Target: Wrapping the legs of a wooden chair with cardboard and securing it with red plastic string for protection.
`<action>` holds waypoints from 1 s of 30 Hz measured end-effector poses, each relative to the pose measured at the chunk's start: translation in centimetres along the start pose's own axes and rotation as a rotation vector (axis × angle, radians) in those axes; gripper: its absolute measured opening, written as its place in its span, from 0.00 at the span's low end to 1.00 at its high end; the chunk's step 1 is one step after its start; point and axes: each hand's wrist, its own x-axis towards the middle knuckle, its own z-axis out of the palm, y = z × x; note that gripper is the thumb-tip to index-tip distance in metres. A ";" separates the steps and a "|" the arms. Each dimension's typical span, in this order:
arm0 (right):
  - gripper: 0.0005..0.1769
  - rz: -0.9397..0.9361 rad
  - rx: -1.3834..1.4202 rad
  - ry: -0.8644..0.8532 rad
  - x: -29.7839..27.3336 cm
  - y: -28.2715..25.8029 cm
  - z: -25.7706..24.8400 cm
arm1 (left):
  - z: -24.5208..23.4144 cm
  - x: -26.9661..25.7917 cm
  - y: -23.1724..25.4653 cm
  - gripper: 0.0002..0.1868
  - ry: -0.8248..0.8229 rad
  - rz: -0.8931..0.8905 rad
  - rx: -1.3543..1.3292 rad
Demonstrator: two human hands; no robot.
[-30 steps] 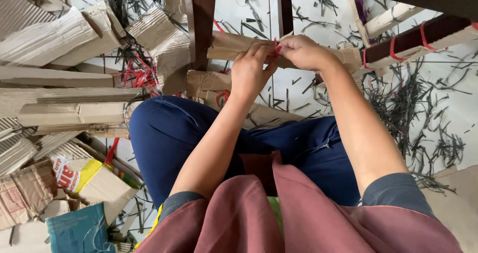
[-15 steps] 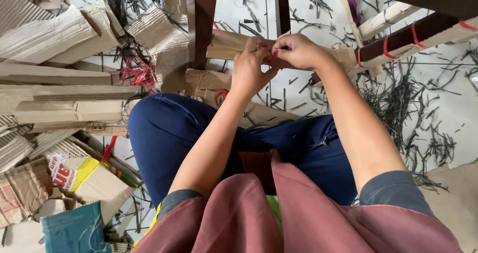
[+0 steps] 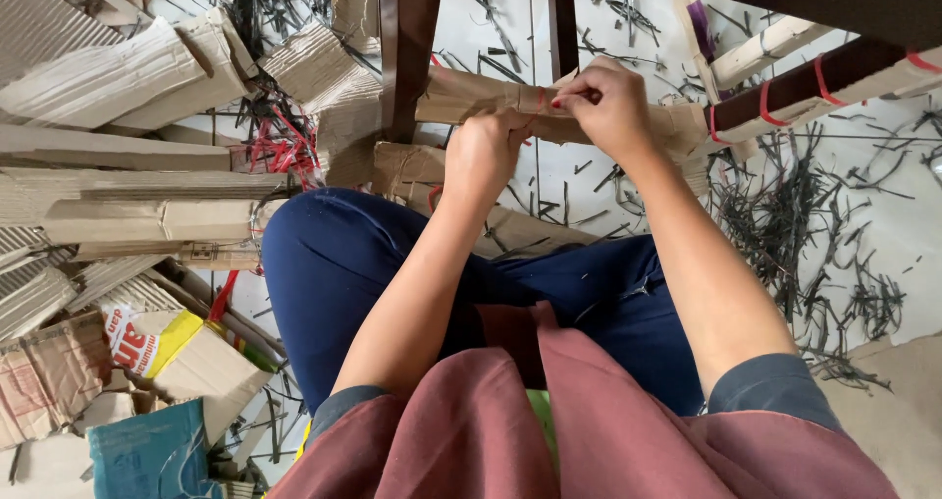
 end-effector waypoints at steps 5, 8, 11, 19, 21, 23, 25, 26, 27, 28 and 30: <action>0.08 -0.002 -0.133 0.106 0.8 0.5 0.6 | 1.3 -0.3 -0.3 0.06 -0.174 -0.066 -0.016; 0.09 0.024 -0.326 0.157 2.5 2.1 2.5 | 4.7 -1.1 -1.7 0.05 -0.300 0.033 0.183; 0.10 0.015 -0.443 0.200 3.4 4.1 5.3 | 5.2 -1.4 -2.2 0.05 -0.369 0.098 0.295; 0.07 0.000 -0.242 0.236 3.2 4.8 5.2 | -0.2 1.4 0.9 0.09 -0.278 0.168 -0.327; 0.08 -0.006 0.026 0.237 3.1 4.6 5.1 | -0.2 2.0 0.7 0.10 -0.262 0.090 -0.504; 0.08 -0.002 0.127 0.226 2.3 3.8 4.3 | 0.2 2.3 0.6 0.11 -0.220 0.006 -0.560; 0.09 0.004 0.222 0.215 1.3 2.8 3.2 | 1.0 2.5 0.2 0.13 -0.181 -0.077 -0.621; 0.09 0.006 0.210 0.194 0.7 2.2 2.6 | 1.5 2.6 -0.1 0.12 -0.143 -0.088 -0.611; 0.09 0.009 0.195 0.173 0.1 1.6 1.9 | 2.2 2.6 -0.4 0.13 -0.106 -0.100 -0.604; 0.09 0.008 0.191 0.175 -0.3 0.9 1.4 | 2.2 2.6 -0.3 0.13 -0.108 -0.096 -0.607; 0.07 -0.125 0.144 0.176 -1.3 -0.6 0.5 | 2.2 2.5 0.0 0.23 -0.108 -0.078 -0.587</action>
